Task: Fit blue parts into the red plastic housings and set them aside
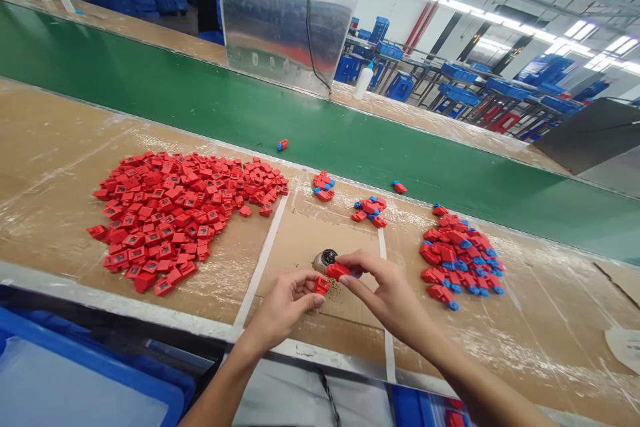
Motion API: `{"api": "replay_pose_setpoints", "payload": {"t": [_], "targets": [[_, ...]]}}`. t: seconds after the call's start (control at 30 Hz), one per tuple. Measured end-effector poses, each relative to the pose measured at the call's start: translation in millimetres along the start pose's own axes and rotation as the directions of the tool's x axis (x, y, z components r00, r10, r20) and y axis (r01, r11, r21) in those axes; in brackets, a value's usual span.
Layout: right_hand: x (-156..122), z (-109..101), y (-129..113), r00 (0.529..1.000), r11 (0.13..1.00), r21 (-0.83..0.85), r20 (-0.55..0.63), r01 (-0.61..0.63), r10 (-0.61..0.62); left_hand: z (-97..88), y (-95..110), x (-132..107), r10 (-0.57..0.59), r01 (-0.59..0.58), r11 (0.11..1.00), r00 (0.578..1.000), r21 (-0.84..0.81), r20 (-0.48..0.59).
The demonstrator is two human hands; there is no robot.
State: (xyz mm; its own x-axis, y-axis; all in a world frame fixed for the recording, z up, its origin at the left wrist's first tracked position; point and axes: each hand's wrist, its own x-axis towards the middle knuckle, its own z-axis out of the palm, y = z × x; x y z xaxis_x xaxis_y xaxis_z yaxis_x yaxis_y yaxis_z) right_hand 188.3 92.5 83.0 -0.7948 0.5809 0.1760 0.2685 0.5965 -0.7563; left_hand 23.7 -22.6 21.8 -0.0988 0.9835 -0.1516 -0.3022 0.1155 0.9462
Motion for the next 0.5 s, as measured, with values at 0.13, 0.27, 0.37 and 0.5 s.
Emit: {"api": "replay_pose_setpoints", "payload": {"t": [0.13,0.27,0.37,0.5], "targets": [[-6.0,7.9,2.7,0.999,0.999,-0.008,0.024,0.031,-0.031,0.6,1.1,-0.9,0.002,-0.002,1.0,1.0,0.007,0.021],[-7.8,11.7,5.8,1.0,1.0,-0.011,0.019,0.009,-0.009,0.8,0.0,-2.2,-0.008,0.008,1.0,1.0,0.017,0.006],[-9.5,13.4,4.6,1.0,1.0,-0.006,0.029,-0.009,0.01,0.4,-2.0,-2.7,-0.01,0.01,1.0,1.0,0.015,0.002],[-12.9,17.1,6.0,1.0,1.0,0.001,0.031,0.0,0.0,-1.0,-3.8,-2.7,-0.008,0.008,0.999,1.0,0.033,0.013]]}}
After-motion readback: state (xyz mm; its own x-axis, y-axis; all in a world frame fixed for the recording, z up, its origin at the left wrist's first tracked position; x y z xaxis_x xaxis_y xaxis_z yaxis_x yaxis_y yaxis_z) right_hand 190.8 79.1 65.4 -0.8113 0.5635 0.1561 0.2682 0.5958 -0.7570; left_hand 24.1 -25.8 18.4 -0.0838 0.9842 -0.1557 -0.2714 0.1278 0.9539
